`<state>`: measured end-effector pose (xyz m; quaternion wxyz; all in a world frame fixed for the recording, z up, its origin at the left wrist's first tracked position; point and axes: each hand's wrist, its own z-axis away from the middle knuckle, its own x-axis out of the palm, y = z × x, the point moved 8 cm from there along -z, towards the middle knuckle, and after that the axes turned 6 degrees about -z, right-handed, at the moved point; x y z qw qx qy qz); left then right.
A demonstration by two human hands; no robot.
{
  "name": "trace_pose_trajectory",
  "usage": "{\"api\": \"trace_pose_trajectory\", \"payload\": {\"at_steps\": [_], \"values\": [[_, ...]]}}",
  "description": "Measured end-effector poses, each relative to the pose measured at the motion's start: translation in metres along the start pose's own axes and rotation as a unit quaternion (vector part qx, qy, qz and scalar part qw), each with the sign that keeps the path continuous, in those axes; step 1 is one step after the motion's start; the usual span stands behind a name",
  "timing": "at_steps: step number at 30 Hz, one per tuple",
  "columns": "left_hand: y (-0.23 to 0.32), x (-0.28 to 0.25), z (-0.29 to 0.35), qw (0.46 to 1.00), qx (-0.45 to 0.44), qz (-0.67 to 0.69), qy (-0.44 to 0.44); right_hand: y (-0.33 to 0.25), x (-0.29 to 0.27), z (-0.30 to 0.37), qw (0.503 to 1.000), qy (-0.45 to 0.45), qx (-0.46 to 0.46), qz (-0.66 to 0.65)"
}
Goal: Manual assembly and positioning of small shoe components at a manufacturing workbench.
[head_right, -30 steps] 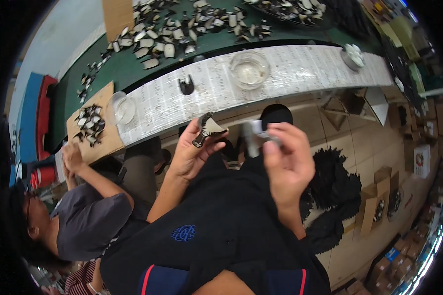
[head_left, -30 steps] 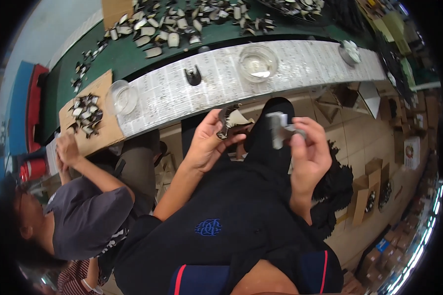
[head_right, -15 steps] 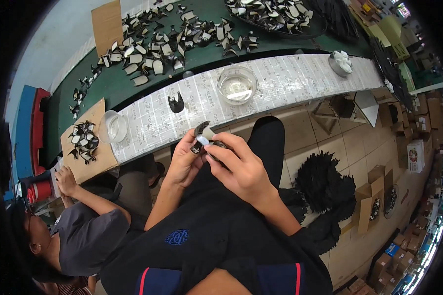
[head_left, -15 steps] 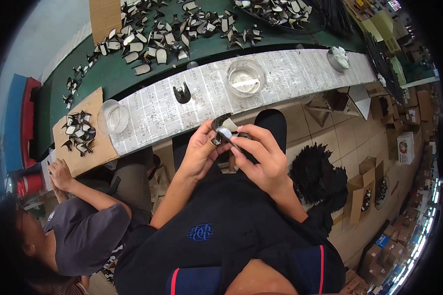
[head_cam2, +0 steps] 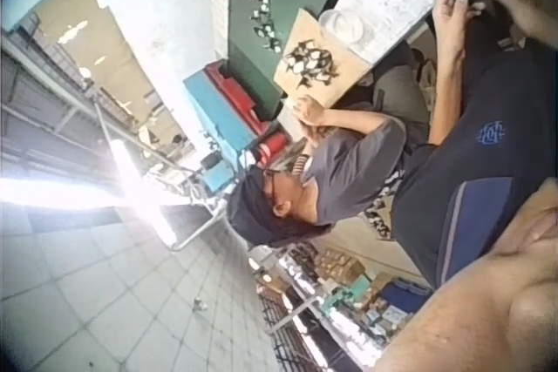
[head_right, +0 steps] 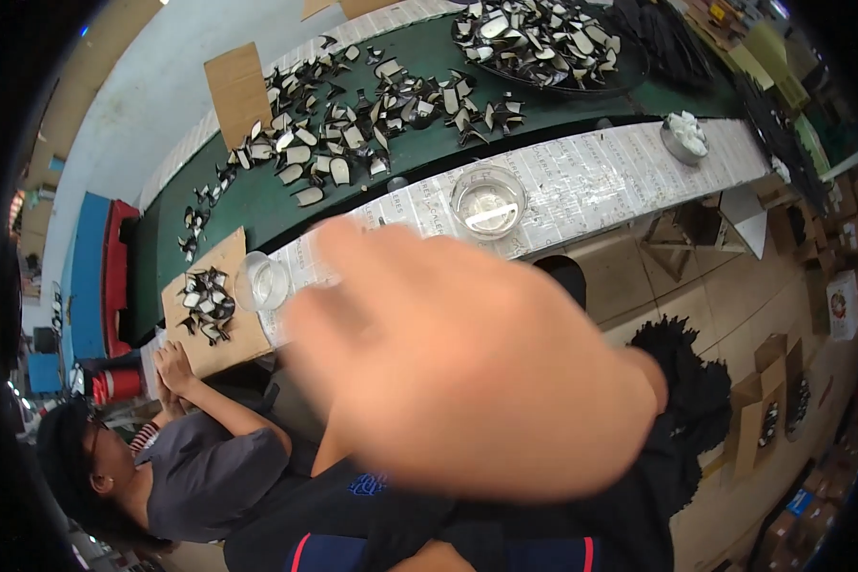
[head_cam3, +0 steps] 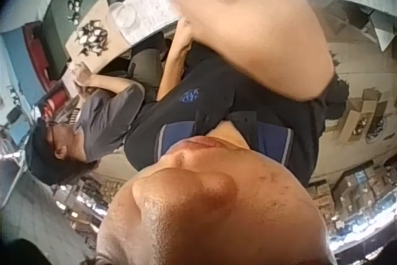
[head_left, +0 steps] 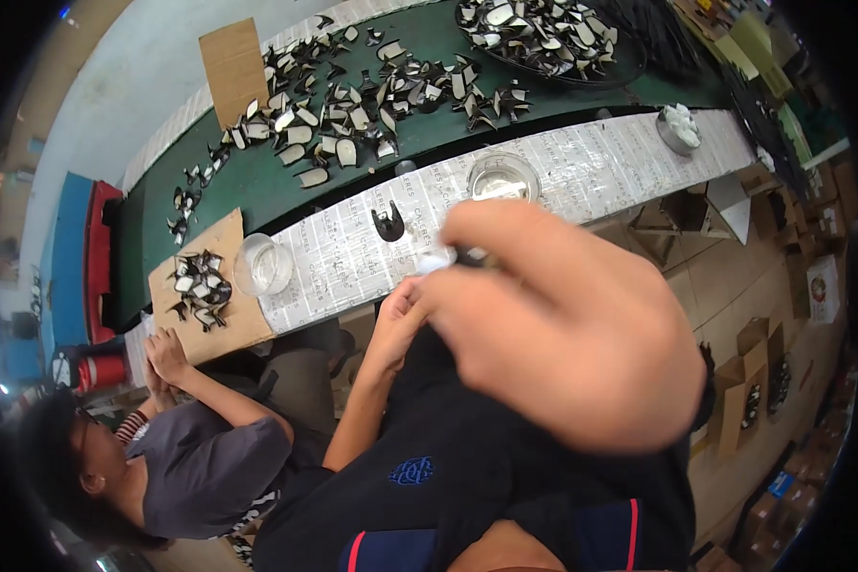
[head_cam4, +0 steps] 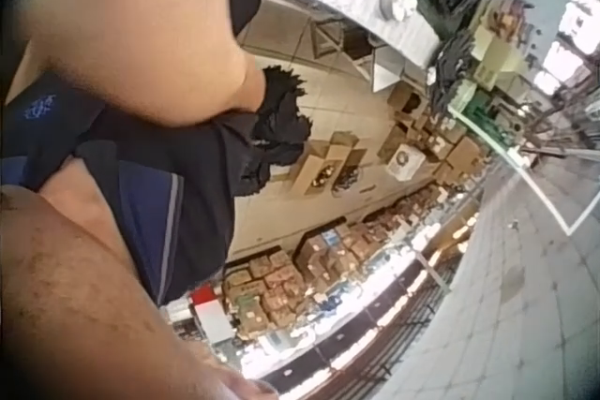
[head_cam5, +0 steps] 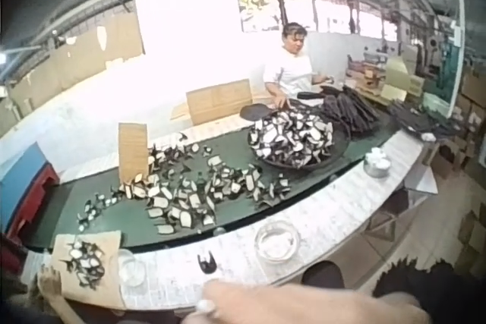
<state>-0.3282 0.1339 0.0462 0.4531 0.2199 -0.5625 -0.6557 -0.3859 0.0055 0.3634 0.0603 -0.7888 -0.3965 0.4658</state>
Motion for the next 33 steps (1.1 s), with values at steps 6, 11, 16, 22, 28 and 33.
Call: {"api": "trace_pose_trajectory", "payload": {"at_steps": [6,11,16,22,28,33], "values": [[-0.032,0.002,-0.013,0.998,-0.069,0.014,-0.005,-0.006,0.007,-0.011,0.999,-0.039,0.009,0.032],[-0.015,0.028,-0.033,0.988,-0.028,0.138,-0.062,0.003,0.011,-0.003,0.997,-0.075,0.032,0.006],[-0.017,0.023,-0.071,1.0,-0.009,-0.02,0.015,0.03,-0.006,0.026,0.988,-0.113,0.108,0.016],[0.046,0.022,-0.122,0.998,0.047,-0.038,-0.002,0.033,-0.05,0.052,0.981,-0.138,0.126,0.048],[0.228,0.114,-0.167,0.892,0.37,-0.256,0.035,0.105,-0.007,0.195,0.961,-0.12,0.244,-0.055],[0.336,0.168,-0.284,0.527,0.652,-0.498,0.224,0.13,0.053,0.26,0.922,-0.136,0.342,-0.116]]}}
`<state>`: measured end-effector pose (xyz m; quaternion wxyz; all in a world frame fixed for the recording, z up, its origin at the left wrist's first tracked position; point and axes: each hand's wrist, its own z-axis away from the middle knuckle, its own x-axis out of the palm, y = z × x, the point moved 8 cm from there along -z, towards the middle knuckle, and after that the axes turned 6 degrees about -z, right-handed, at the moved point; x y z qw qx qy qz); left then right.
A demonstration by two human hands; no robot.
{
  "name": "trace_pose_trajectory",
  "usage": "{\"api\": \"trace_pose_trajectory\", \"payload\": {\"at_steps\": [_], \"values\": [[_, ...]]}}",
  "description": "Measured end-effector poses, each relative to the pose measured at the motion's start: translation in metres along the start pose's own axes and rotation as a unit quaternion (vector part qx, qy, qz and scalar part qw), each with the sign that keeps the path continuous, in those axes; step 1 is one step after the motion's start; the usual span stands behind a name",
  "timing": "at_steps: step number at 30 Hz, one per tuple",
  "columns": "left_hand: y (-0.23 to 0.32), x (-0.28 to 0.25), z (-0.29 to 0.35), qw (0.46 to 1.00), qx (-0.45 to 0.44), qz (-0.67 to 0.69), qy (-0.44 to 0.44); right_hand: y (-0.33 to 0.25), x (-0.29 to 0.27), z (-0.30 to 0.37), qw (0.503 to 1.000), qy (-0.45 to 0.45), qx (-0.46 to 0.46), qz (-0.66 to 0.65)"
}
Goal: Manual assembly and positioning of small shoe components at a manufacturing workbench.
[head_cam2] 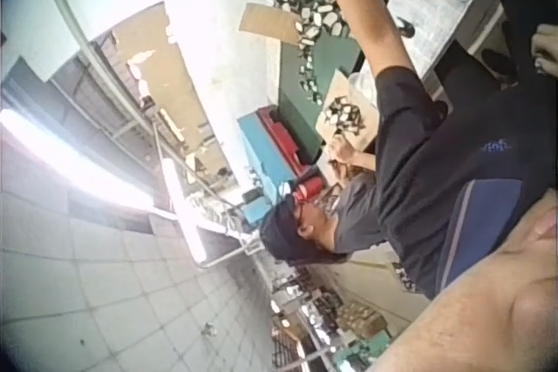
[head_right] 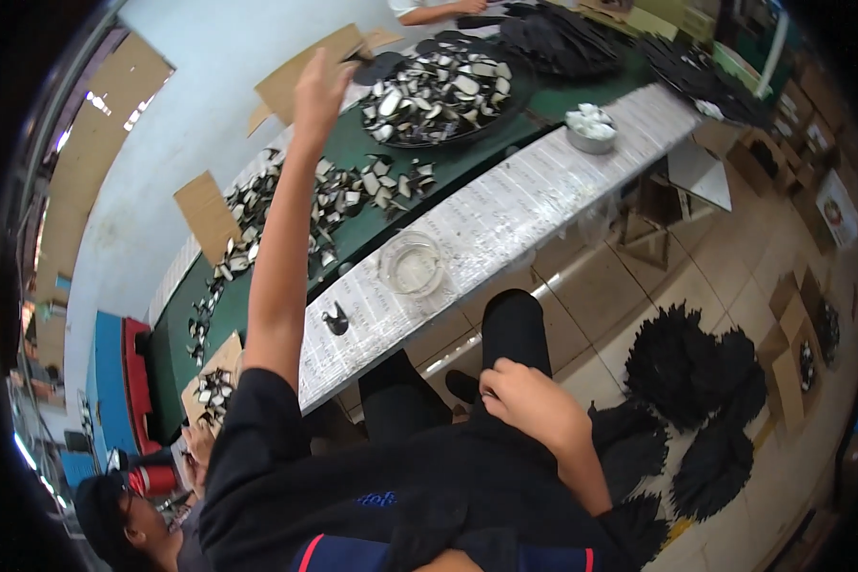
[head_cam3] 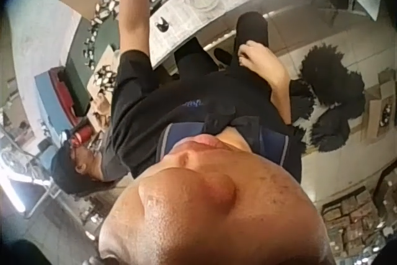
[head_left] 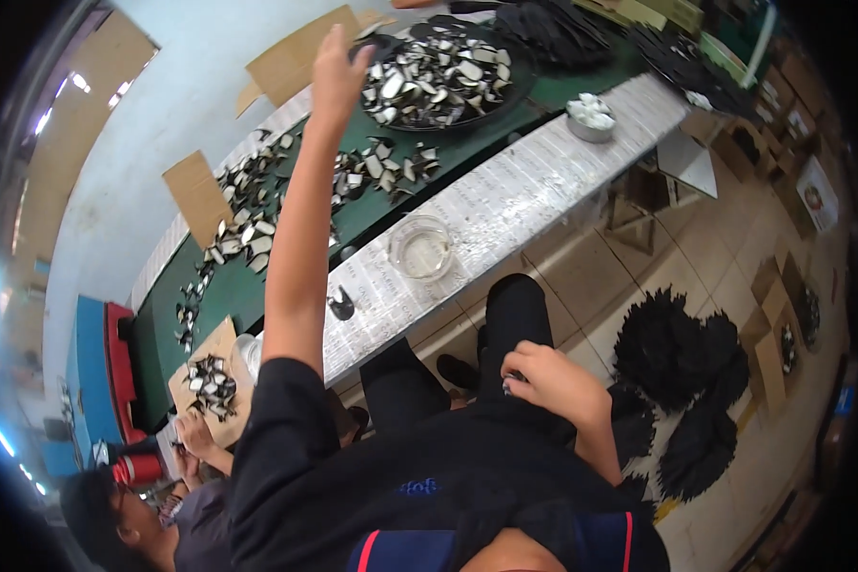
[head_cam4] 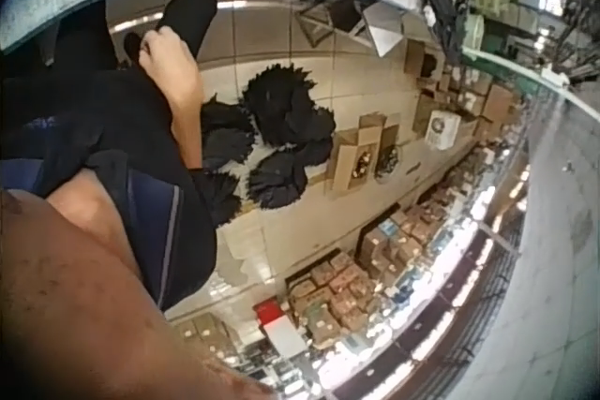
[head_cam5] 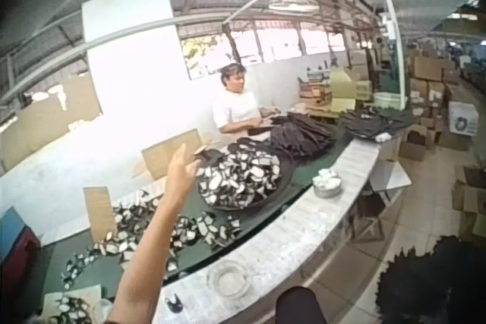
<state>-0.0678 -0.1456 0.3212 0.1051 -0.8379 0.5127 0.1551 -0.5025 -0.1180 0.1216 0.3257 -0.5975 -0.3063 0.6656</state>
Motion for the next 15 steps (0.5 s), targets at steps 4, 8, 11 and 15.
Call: {"api": "trace_pose_trajectory", "payload": {"at_steps": [4,8,11,15], "values": [[-0.081,0.056,0.052,0.965,-0.101,0.003,-0.244,0.025,0.01,0.023,0.991,0.054,0.04,-0.114],[-0.121,0.049,0.188,0.817,-0.187,-0.173,-0.517,0.067,0.012,0.053,0.952,0.188,0.151,-0.191],[-0.184,-0.007,0.28,0.765,-0.208,-0.162,-0.588,0.067,0.012,0.038,0.958,0.184,0.135,-0.174],[-0.132,-0.022,0.323,0.827,-0.113,-0.05,-0.548,0.059,0.007,0.018,0.966,0.193,0.109,-0.136]]}}
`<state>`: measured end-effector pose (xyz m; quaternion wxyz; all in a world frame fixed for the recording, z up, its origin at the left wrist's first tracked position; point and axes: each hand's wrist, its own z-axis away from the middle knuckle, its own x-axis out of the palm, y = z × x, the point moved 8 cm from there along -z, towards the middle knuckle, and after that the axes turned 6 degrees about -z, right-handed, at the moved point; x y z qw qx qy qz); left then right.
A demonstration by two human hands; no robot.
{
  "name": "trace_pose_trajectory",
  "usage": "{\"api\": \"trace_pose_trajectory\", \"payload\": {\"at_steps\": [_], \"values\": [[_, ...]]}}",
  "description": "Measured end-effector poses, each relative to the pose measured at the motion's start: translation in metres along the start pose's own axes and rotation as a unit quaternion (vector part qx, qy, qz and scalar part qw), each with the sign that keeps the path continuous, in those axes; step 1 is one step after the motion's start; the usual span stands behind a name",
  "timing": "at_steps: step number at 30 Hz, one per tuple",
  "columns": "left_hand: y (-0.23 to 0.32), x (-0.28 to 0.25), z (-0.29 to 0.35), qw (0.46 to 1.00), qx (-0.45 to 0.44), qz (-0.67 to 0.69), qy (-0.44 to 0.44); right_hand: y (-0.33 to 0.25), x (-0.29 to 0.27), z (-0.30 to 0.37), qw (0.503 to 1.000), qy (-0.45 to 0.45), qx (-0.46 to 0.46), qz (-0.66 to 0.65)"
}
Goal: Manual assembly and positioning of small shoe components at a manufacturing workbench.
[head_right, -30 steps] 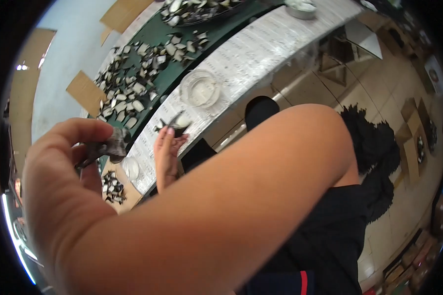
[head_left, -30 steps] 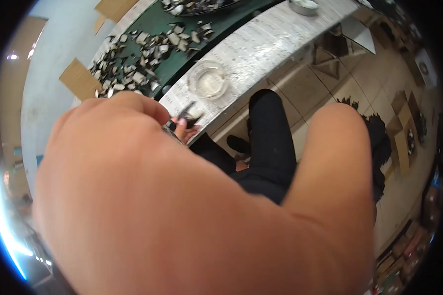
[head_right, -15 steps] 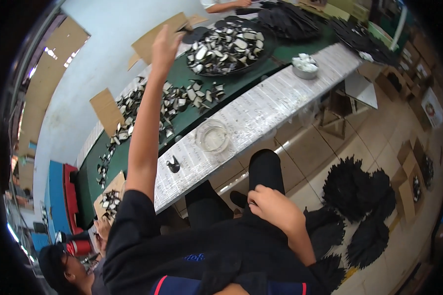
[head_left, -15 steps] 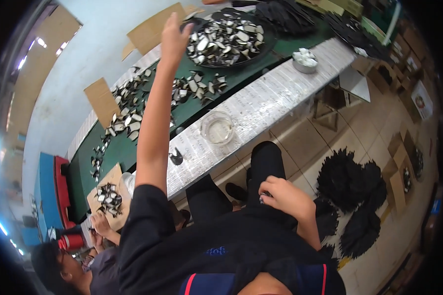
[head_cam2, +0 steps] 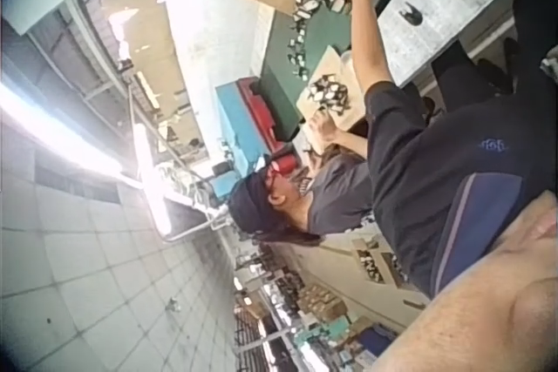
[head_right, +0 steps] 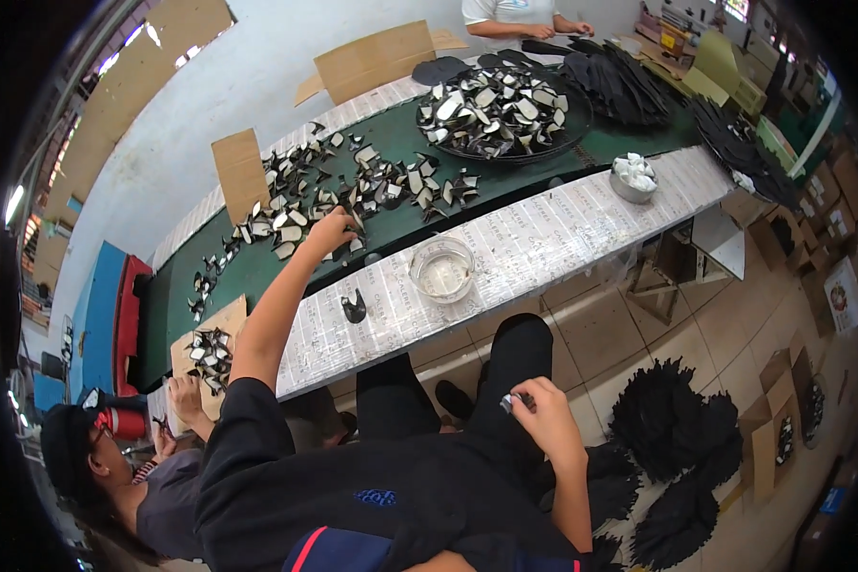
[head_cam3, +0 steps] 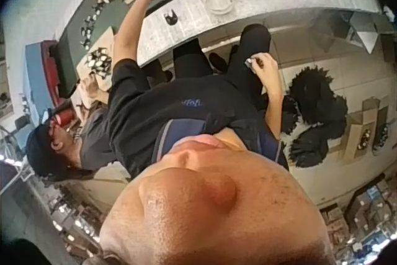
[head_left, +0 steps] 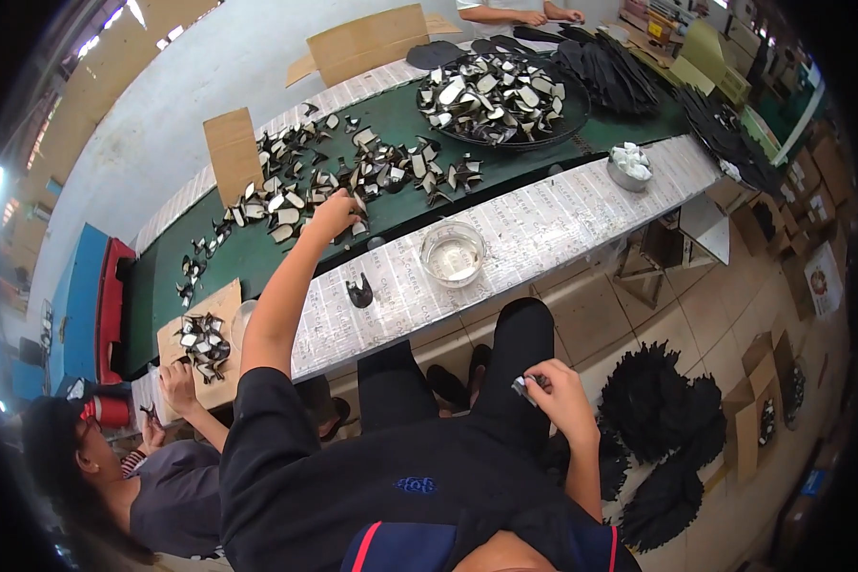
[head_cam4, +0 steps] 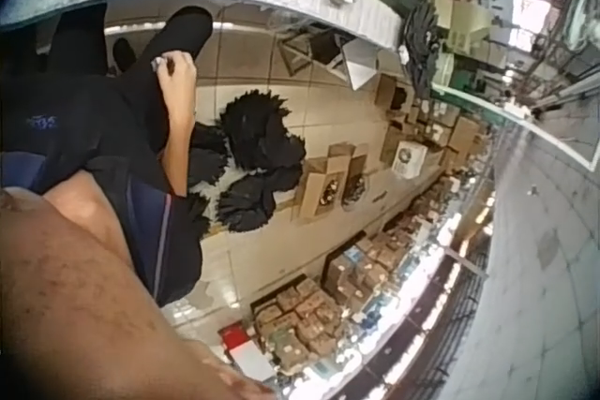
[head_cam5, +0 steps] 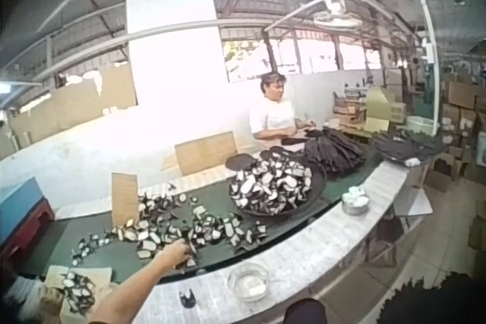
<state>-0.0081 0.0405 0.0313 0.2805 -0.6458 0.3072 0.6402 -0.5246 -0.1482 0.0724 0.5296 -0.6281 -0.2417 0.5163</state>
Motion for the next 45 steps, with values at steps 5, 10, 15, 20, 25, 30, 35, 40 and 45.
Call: {"api": "trace_pose_trajectory", "payload": {"at_steps": [5,10,15,20,25,30,35,40,45], "values": [[0.003,-0.021,0.023,0.98,0.042,-0.134,0.137,-0.049,0.026,-0.031,0.997,0.003,-0.08,-0.02],[0.009,-0.026,0.043,0.973,0.034,-0.076,0.216,-0.06,0.05,-0.04,0.995,0.014,-0.081,-0.065],[0.0,-0.006,0.049,0.979,0.05,-0.072,0.185,-0.064,0.072,-0.039,0.995,-0.021,-0.087,-0.037],[0.003,-0.003,0.059,0.983,0.066,-0.041,0.169,-0.06,0.074,-0.037,0.996,0.0,-0.078,-0.042],[-0.001,-0.024,0.087,0.966,0.013,0.059,0.252,-0.063,0.082,-0.041,0.995,-0.014,-0.083,-0.048],[0.04,-0.06,0.122,0.912,-0.074,0.235,0.328,-0.05,0.077,-0.047,0.995,0.014,-0.069,-0.077],[0.095,-0.034,0.171,0.89,-0.175,0.378,0.185,-0.038,0.073,-0.052,0.988,0.041,-0.051,-0.137],[0.132,-0.013,0.194,0.873,-0.158,0.423,0.181,-0.033,0.071,-0.051,0.987,0.029,-0.047,-0.15],[0.13,-0.006,0.204,0.902,-0.163,0.364,0.165,-0.024,0.061,-0.046,0.981,0.056,-0.04,-0.184]]}}
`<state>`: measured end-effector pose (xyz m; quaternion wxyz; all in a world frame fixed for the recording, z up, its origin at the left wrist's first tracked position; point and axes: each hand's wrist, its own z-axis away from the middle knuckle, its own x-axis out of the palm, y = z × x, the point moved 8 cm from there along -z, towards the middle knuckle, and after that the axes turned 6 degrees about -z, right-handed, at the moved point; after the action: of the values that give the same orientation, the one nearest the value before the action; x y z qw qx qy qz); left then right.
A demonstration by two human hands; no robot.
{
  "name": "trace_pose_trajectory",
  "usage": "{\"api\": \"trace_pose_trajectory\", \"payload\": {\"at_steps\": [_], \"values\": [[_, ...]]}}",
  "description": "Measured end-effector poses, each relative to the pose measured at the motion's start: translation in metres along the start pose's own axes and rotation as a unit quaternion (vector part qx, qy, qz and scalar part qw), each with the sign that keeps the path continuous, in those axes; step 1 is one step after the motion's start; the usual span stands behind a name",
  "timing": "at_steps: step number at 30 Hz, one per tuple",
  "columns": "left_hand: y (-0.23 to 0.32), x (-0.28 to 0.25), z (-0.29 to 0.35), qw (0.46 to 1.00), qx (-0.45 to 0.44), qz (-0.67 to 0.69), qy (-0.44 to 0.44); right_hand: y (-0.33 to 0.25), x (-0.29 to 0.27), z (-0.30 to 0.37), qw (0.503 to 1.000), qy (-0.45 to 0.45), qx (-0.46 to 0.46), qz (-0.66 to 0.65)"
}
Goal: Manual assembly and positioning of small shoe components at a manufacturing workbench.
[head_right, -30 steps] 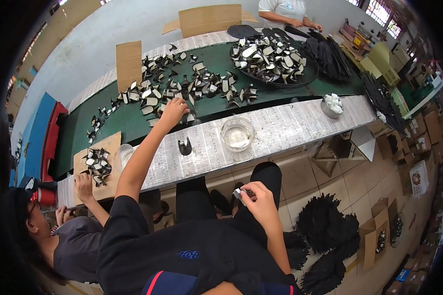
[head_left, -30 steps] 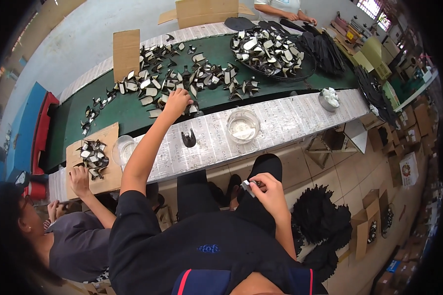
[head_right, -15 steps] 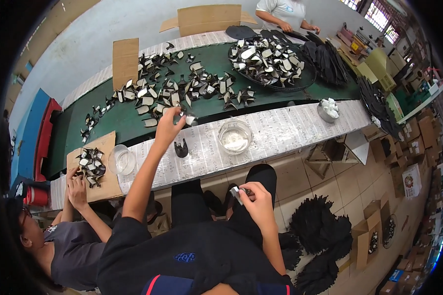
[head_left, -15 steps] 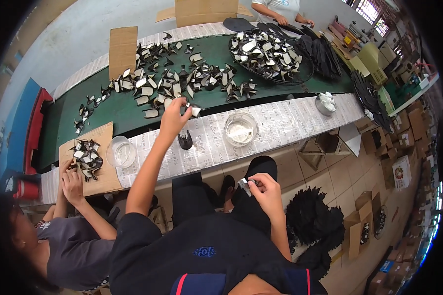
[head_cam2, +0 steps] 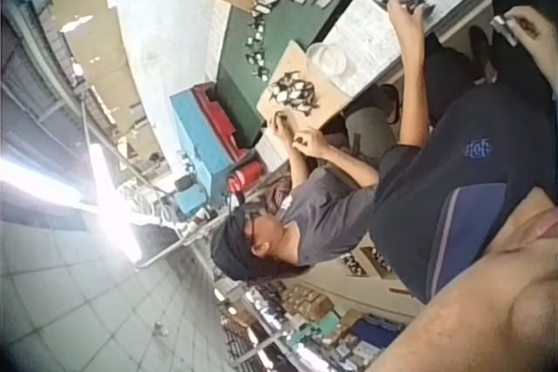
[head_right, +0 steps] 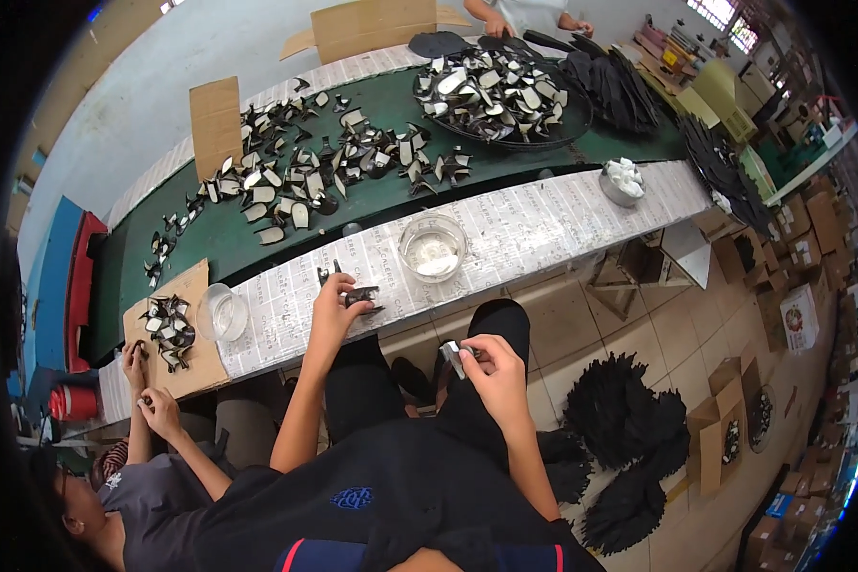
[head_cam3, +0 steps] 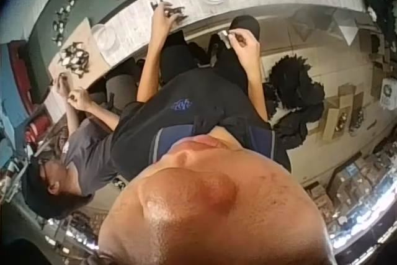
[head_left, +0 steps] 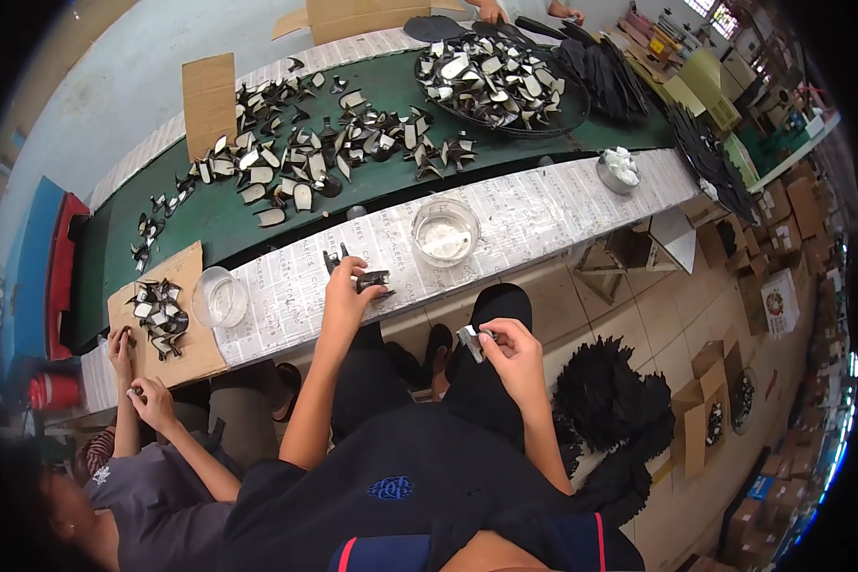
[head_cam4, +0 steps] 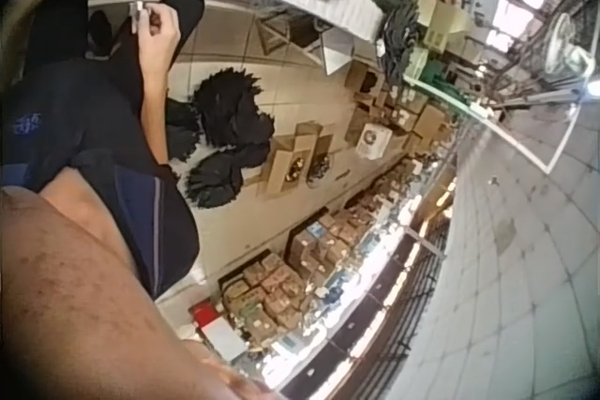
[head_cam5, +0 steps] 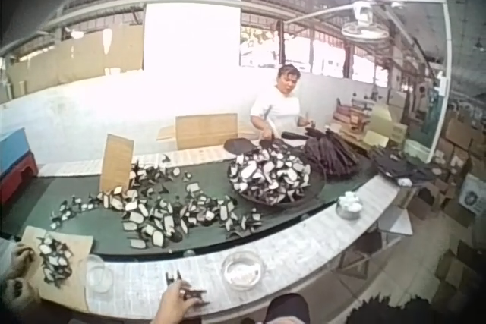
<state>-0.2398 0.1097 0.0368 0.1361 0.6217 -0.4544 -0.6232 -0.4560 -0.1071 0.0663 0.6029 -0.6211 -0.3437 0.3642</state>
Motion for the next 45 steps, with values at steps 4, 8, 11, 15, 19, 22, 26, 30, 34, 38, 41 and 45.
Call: {"api": "trace_pose_trajectory", "payload": {"at_steps": [4,8,11,15,19,22,26,30,34,38,41,45], "values": [[-0.043,0.014,0.018,0.959,-0.127,0.251,-0.022,0.008,-0.003,0.004,0.999,0.006,0.007,-0.035],[-0.056,0.023,0.041,0.909,-0.227,0.342,-0.072,0.018,0.001,0.005,0.994,-0.011,0.062,-0.089],[-0.043,0.023,0.05,0.893,-0.2,0.397,-0.061,-0.006,0.007,-0.002,0.995,-0.012,0.001,-0.095],[-0.01,0.028,0.062,0.827,-0.206,0.516,-0.086,-0.058,0.025,-0.006,0.993,-0.011,-0.102,-0.063],[0.023,0.024,0.077,0.777,-0.213,0.585,-0.093,-0.107,0.048,0.008,0.938,-0.024,-0.315,0.146],[0.038,0.019,0.089,0.783,-0.214,0.575,-0.104,-0.118,0.067,0.025,0.896,-0.058,-0.386,0.211],[0.048,0.011,0.098,0.782,-0.207,0.579,-0.104,-0.117,0.077,0.034,0.879,-0.078,-0.41,0.231],[0.055,0.007,0.099,0.784,-0.2,0.576,-0.115,-0.111,0.082,0.036,0.878,-0.095,-0.407,0.234],[0.06,0.006,0.099,0.785,-0.199,0.574,-0.125,-0.109,0.086,0.036,0.875,-0.1,-0.408,0.24],[0.056,0.009,0.098,0.782,-0.201,0.576,-0.132,-0.102,0.086,0.032,0.884,-0.098,-0.396,0.229],[0.054,0.009,0.099,0.781,-0.202,0.576,-0.13,-0.102,0.082,0.029,0.909,-0.096,-0.359,0.188],[0.052,0.011,0.101,0.777,-0.202,0.58,-0.137,-0.088,0.071,0.022,0.952,-0.091,-0.272,0.103]]}}
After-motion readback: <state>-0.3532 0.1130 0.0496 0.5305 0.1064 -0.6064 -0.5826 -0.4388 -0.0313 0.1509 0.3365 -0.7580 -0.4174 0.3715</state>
